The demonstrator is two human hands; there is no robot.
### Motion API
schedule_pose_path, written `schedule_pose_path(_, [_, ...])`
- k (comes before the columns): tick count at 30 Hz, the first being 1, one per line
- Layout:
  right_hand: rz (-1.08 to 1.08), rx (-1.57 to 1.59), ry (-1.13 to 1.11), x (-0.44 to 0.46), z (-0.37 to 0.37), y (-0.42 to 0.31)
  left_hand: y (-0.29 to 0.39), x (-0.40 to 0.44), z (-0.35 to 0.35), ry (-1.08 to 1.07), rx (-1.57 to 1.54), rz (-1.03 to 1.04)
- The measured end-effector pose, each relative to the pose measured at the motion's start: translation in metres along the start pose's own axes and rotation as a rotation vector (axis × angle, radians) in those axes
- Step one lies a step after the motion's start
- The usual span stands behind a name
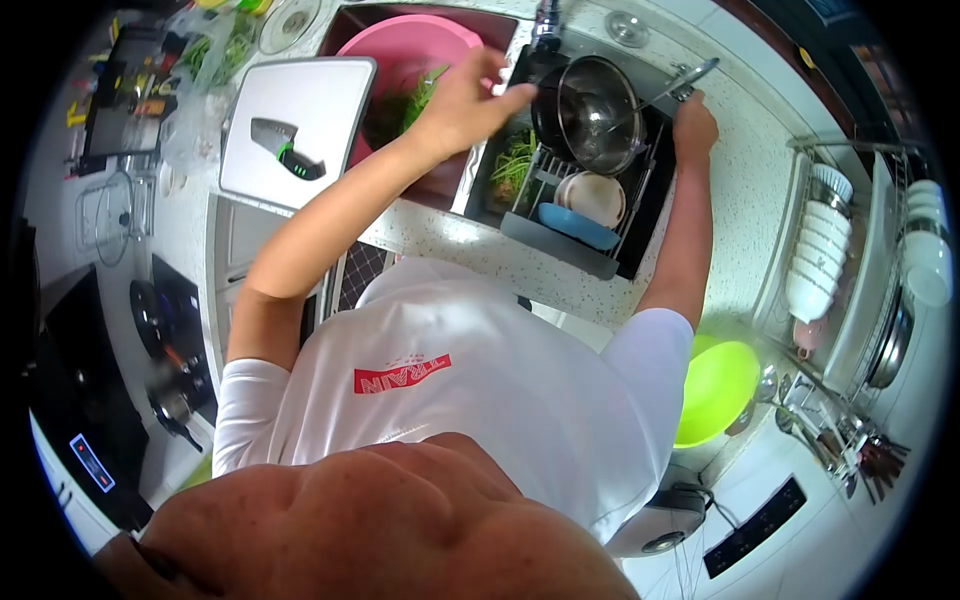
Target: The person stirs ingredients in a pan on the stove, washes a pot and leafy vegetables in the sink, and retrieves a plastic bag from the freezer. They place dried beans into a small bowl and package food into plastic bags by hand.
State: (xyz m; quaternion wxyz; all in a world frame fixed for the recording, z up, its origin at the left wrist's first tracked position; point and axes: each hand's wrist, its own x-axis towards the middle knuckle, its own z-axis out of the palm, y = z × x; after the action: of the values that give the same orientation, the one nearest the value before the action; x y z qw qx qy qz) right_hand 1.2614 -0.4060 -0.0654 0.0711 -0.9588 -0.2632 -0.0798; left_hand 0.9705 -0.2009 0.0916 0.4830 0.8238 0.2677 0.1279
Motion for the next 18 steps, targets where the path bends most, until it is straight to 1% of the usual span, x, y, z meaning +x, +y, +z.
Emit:
schedule_pose_path(1, [-0.039, -0.008, 0.004, 0.001, 0.0, 0.002, -0.034, 0.01, 0.013, 0.011, -0.077, -0.081])
schedule_pose_path(2, [-0.054, -0.043, 0.0, 0.004, 0.004, 0.006, -0.053, 0.012, 0.024, 0.009, -0.156, -0.168])
schedule_pose_path(3, [-0.065, -0.036, 0.021, 0.006, 0.006, 0.008, -0.055, 0.011, 0.031, -0.056, -0.225, -0.353])
schedule_pose_path(5, [-0.089, -0.028, 0.06, 0.005, 0.009, 0.01, -0.042, 0.01, 0.034, -0.269, -0.419, -0.527])
schedule_pose_path(6, [-0.072, -0.026, 0.047, 0.007, 0.012, 0.012, -0.042, 0.01, 0.042, -0.279, -0.466, -0.579])
schedule_pose_path(8, [-0.045, -0.017, 0.025, 0.009, 0.016, 0.015, -0.058, 0.016, 0.06, -0.272, -0.502, -0.577])
schedule_pose_path(12, [-0.053, -0.012, 0.053, 0.008, 0.019, 0.015, -0.05, 0.022, 0.074, -0.183, -0.559, -0.638])
schedule_pose_path(15, [-0.033, 0.012, 0.061, 0.009, 0.021, 0.012, -0.051, 0.028, 0.083, -0.209, -0.555, -0.622])
schedule_pose_path(18, [-0.004, 0.043, 0.057, 0.008, 0.022, 0.009, -0.048, 0.031, 0.086, -0.119, -0.595, -0.614])
